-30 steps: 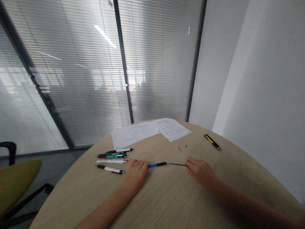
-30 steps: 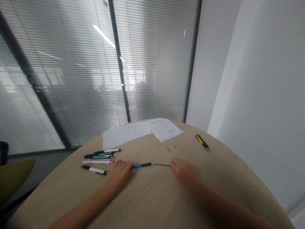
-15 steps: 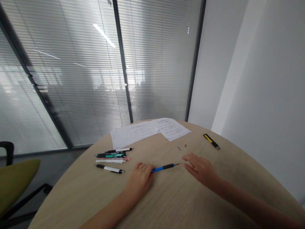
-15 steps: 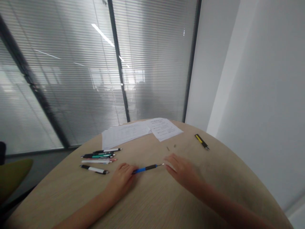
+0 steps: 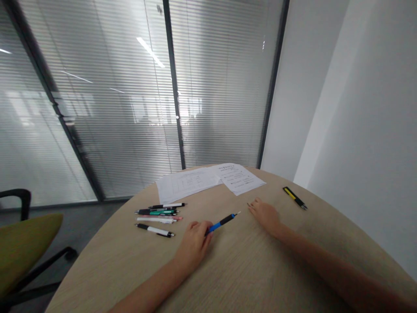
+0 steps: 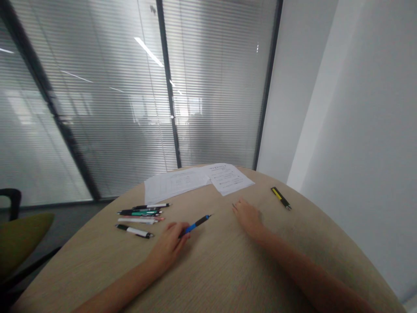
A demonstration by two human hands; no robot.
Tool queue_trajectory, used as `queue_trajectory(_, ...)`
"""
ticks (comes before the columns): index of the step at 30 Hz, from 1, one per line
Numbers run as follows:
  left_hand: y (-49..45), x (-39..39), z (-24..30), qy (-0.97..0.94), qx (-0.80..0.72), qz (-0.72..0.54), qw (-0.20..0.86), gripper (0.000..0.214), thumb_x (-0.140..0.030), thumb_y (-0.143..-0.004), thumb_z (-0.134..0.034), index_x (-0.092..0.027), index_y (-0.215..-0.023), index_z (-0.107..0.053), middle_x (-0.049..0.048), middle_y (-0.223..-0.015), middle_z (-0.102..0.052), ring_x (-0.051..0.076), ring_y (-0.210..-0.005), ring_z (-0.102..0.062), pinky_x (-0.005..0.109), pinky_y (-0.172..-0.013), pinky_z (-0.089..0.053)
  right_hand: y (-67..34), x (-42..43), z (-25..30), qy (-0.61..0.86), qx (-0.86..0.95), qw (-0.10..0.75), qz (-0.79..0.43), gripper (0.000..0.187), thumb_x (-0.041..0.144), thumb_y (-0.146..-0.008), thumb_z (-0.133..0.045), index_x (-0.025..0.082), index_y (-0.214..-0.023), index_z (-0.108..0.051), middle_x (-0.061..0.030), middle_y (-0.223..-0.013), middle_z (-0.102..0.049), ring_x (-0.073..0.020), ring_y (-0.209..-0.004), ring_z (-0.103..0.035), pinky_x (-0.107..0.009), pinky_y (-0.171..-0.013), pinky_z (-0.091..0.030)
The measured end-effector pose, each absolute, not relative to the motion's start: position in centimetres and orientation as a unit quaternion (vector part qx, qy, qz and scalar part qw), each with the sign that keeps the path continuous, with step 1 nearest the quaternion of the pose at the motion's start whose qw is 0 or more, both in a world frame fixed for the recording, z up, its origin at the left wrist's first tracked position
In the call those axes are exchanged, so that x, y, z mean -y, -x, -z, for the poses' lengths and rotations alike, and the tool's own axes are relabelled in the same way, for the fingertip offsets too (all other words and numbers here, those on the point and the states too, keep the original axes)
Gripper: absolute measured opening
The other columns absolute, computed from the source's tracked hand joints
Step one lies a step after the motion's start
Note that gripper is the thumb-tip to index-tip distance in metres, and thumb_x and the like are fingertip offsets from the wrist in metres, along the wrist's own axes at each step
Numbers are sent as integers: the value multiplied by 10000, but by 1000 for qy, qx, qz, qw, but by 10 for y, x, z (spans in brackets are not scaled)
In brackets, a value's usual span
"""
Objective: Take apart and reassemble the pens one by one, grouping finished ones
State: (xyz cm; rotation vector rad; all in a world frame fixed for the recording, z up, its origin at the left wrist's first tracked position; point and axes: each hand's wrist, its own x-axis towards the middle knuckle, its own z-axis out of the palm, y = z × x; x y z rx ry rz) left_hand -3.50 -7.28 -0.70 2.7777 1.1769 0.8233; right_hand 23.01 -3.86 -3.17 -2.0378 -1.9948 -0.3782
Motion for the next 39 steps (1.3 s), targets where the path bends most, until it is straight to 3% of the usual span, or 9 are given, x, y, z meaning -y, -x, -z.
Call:
queue_trajectory(7, 39, 65, 10, -901, -363, -231, -51, 150, -118, -766, -417, -170, -873, -509, 40, -768, -630, 180, -763, -573, 351, -764, -392, -229, 43, 33, 690, 697, 154, 122, 208, 206, -838, -404, 154, -787, -599, -64, -839, -624, -141, -694, -596, -224, -556, -397)
queue_trajectory(11, 39, 63, 11, -903, -357, -224, -78, 146, -122, -773, -410, -176, -859, -515, 36, -760, -639, 182, -735, -580, 359, -756, -387, -228, 73, 36, 647, 716, 258, 46, 130, 224, -792, -470, 187, -790, -595, -20, -739, -640, -126, -636, -583, -218, -574, -410)
queue_trajectory(15, 38, 65, 10, -911, -342, -213, -92, 143, -119, -776, -420, -171, -862, -522, 41, -769, -644, 188, -738, -580, 360, -748, -389, -223, 103, 36, 632, 698, 331, -61, 137, 268, -780, -471, 215, -770, -597, 35, -519, -571, -104, -461, -524, -199, -478, -395)
queue_trajectory(19, 37, 66, 12, -916, -329, -207, -98, 156, -113, -767, -427, -171, -876, -523, 42, -772, -641, 183, -743, -575, 352, -745, -392, -218, 113, 32, 627, 678, 374, -89, 128, 253, -765, -459, 220, -739, -580, 42, -509, -549, -97, -437, -501, -184, -423, -369)
queue_trajectory(27, 37, 67, 13, -918, -320, -205, -117, 165, -119, -767, -411, -170, -868, -532, 44, -752, -637, 186, -729, -570, 354, -730, -404, -211, 116, 28, 593, 727, 345, -25, 111, 201, -769, -455, 205, -740, -562, 5, -677, -600, -109, -563, -539, -212, -540, -423)
queue_trajectory(39, 37, 68, 12, -920, -312, -205, -118, 170, -116, -781, -398, -178, -873, -527, 41, -737, -633, 180, -728, -575, 353, -741, -403, -214, 117, 31, 579, 742, 337, 22, 109, 192, -783, -441, 217, -752, -543, 8, -707, -607, -100, -563, -552, -200, -536, -426)
